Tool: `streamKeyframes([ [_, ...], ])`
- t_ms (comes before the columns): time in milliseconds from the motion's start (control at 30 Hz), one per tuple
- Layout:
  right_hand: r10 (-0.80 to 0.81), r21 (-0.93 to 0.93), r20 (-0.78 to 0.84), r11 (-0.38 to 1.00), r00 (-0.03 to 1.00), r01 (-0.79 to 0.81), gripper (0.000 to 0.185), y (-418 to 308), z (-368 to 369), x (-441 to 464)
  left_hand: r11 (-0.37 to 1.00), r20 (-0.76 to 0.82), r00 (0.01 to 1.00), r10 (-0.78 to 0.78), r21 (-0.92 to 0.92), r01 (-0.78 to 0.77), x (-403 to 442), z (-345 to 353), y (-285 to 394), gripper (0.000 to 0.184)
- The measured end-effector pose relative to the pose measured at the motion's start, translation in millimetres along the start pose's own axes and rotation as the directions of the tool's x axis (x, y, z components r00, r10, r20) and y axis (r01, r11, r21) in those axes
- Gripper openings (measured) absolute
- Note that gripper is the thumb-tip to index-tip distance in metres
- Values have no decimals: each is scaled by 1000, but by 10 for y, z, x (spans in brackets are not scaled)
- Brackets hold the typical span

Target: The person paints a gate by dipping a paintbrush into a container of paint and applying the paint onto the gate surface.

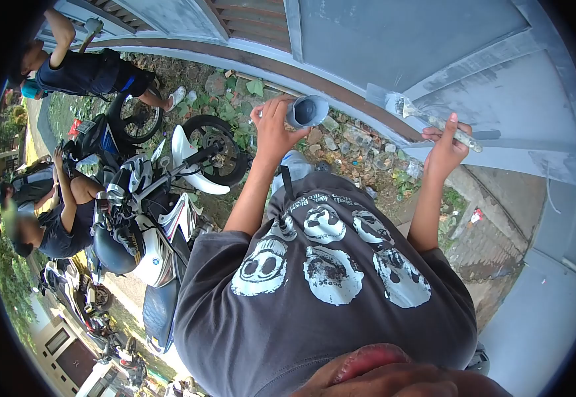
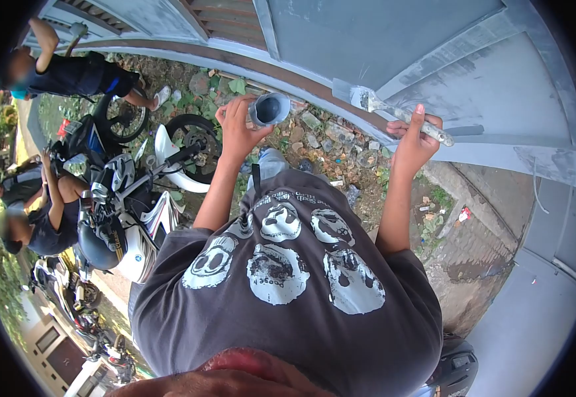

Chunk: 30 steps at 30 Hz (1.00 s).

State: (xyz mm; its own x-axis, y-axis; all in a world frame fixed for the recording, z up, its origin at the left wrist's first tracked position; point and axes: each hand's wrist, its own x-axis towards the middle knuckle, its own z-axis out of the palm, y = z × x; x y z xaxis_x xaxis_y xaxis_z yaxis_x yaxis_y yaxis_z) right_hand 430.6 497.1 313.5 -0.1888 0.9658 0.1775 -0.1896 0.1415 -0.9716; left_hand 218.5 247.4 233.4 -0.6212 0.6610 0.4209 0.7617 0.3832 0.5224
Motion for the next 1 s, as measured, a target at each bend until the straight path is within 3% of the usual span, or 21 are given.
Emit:
streamKeyframes([
  [33,18,-21,-5,1000,1000,-18,29,57,2,7,1000,-7,1000,-17,-21,17,-15,-4,-25,66],
  [133,105,-129,263,989,959,-73,29,596,20,19,998,-36,997,-67,-5,66,-91,-40,-49,64],
  [200,51,-249,453,966,890,71,21,1132,73,25,997,-46,996,-80,-2,80,-167,-43,-97,64],
  [267,106,-508,628,807,771,302,17,1370,213,96,993,-37,992,-120,5,120,-239,-46,-147,64],
  [300,101,-507,629,805,771,308,17,1500,324,145,993,-43,992,-119,2,119,-273,-46,-176,64],
  [367,166,-362,738,916,654,176,21,1682,612,252,988,8,988,-153,-20,153,-326,-72,-216,67],
  [400,164,-361,741,915,652,180,21,1690,757,337,987,6,987,-159,-28,159,-346,-94,-219,68],
  [467,207,-475,781,810,589,344,26,1366,1156,490,986,-15,986,-165,-25,165,-395,-105,-260,68],
  [533,114,-439,823,749,556,496,31,1168,1524,665,985,-37,984,-174,-18,174,-440,-116,-283,68],
  [567,114,-436,826,749,551,499,31,1088,1687,732,982,-50,981,-187,-22,186,-464,-127,-289,67],
  [633,-59,-366,868,593,493,717,38,968,1984,860,979,-69,977,-202,-25,201,-506,-147,-304,67],
  [733,-135,-342,879,490,458,802,43,940,2294,1036,972,-99,967,-234,-1,235,-591,-155,-321,67],
  [1000,-169,-335,887,405,430,851,51,884,2544,1174,963,-104,959,-265,15,268,-702,-218,-352,69],
])
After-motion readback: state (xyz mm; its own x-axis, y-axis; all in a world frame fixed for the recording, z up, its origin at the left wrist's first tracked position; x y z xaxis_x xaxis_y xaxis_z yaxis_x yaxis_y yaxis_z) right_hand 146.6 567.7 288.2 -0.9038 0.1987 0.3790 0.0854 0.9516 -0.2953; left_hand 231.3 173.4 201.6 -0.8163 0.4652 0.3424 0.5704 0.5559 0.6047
